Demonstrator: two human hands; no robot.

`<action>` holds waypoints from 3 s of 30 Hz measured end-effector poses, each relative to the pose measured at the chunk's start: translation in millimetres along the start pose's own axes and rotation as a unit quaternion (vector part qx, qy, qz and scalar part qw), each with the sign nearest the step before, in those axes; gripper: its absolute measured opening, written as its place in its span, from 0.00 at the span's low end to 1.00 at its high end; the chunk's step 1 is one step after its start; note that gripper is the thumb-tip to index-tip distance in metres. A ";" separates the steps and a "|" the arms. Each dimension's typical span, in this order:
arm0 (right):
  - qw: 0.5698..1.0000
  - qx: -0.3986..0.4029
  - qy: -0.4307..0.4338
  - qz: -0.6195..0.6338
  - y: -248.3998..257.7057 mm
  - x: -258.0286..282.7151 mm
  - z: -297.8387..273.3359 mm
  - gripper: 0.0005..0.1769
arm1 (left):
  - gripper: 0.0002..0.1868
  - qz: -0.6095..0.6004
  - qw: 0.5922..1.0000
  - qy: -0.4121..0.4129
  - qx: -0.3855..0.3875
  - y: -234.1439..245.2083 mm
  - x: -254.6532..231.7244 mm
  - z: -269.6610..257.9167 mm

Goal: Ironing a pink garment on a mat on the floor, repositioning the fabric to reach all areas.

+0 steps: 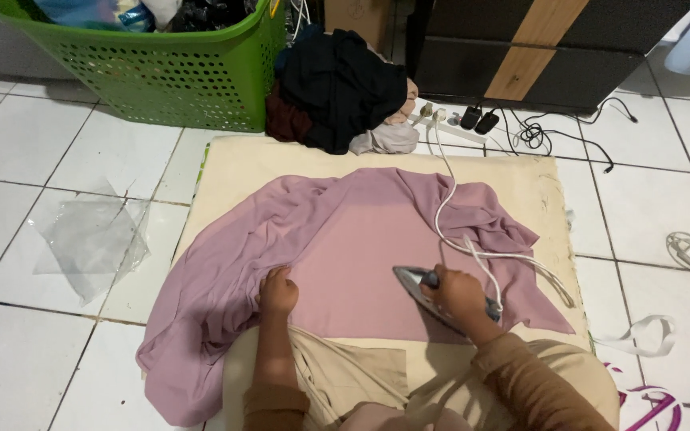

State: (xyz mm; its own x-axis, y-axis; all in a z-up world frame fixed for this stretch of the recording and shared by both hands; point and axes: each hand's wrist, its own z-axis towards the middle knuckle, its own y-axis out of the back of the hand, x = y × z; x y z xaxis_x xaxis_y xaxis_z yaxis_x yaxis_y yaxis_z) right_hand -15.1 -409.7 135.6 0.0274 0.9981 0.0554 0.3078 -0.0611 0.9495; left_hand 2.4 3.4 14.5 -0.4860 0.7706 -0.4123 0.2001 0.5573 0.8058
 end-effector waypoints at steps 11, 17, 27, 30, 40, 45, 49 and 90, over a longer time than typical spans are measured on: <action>0.930 -0.040 0.364 -0.010 -11.8 79.5 -33.2 0.27 | 0.26 -0.009 0.999 -0.011 -0.038 8.8 -11.5 -19.3; 0.954 -0.089 0.287 -0.002 -9.4 129.7 2.2 0.20 | 0.26 -0.024 0.999 0.002 -0.039 14.5 -16.5 -24.3; 0.950 -0.095 0.297 -0.009 -14.9 172.0 -20.6 0.18 | 0.26 -0.026 0.999 0.016 -0.029 4.3 -9.4 -14.9; 0.943 -0.082 0.322 -0.005 -28.3 186.9 -22.8 0.19 | 0.24 -0.026 0.998 -0.011 -0.062 19.3 -19.8 -31.7; 0.969 -0.112 0.221 -0.015 -34.5 181.6 -0.6 0.21 | 0.20 -0.033 0.957 -0.134 -0.257 -27.8 17.6 -5.7; 0.994 -0.094 -0.025 0.050 -4.4 103.6 24.4 0.24 | 0.22 -0.012 0.990 -0.029 -0.138 -30.1 15.5 9.1; 0.986 -0.092 -0.093 0.099 13.8 31.9 23.8 0.28 | 0.20 -0.040 0.982 -0.076 -0.166 -0.8 -2.3 -27.9; 0.800 -0.284 -0.156 0.505 74.4 -275.2 146.0 0.25 | 0.14 0.022 0.940 -0.197 -0.277 70.3 -73.7 -64.1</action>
State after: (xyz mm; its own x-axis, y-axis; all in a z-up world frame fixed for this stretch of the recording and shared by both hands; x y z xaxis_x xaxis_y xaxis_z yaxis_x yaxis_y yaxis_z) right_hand 139.1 -690.2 145.9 0.2536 0.3867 0.8867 -0.5000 -0.7323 0.4624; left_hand -2.3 -34.0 128.9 -0.1135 0.9051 -0.4099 -0.3147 0.3586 0.8789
